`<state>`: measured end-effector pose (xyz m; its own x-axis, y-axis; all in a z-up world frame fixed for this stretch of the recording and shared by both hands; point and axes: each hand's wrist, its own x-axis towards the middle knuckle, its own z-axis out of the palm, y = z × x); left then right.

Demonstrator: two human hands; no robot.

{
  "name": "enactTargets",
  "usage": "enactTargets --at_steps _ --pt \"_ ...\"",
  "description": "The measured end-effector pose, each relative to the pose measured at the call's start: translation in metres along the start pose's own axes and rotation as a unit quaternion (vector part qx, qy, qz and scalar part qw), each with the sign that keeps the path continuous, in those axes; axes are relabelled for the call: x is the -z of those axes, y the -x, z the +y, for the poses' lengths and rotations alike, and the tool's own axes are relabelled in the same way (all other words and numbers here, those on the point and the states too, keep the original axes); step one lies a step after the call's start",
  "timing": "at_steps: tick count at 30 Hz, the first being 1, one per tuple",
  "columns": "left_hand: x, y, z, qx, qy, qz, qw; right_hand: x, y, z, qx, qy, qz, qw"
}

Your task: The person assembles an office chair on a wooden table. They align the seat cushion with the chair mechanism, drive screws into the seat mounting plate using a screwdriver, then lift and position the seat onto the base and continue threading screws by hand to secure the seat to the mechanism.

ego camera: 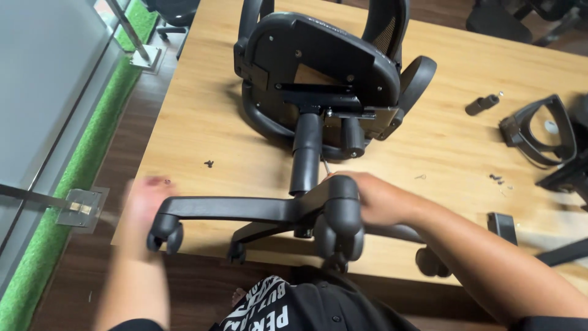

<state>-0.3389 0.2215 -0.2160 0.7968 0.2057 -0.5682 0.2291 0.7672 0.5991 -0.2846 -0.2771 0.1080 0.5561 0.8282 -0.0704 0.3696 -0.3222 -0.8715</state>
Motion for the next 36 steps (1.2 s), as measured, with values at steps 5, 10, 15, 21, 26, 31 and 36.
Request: enactTargets --at_steps 5,10,15,21,26,31,36 --pt "-0.089 0.118 0.118 -0.194 -0.095 0.029 0.976 0.067 -0.019 0.055 -0.014 0.174 0.059 0.983" --pt "-0.288 0.119 0.058 -0.087 -0.45 -0.013 0.889 0.121 -0.085 0.072 -0.014 0.331 0.25 0.91" --pt "-0.326 -0.033 -0.066 -0.02 -0.468 -0.061 0.881 0.15 -0.166 0.098 0.025 0.423 0.289 0.859" --pt "-0.339 -0.08 -0.129 0.075 -0.305 -0.076 0.946 0.164 -0.215 0.109 -0.114 0.421 0.242 0.867" --pt "-0.327 -0.089 -0.16 0.155 -0.1 -0.068 0.981 0.17 -0.241 0.107 -0.197 0.419 0.158 0.872" --pt "-0.331 -0.083 -0.168 0.182 -0.047 -0.029 0.982 0.171 -0.256 0.102 -0.216 0.444 0.117 0.861" --pt "-0.333 -0.076 -0.169 0.165 -0.066 -0.014 0.984 0.164 -0.247 0.097 -0.196 0.456 0.149 0.855"
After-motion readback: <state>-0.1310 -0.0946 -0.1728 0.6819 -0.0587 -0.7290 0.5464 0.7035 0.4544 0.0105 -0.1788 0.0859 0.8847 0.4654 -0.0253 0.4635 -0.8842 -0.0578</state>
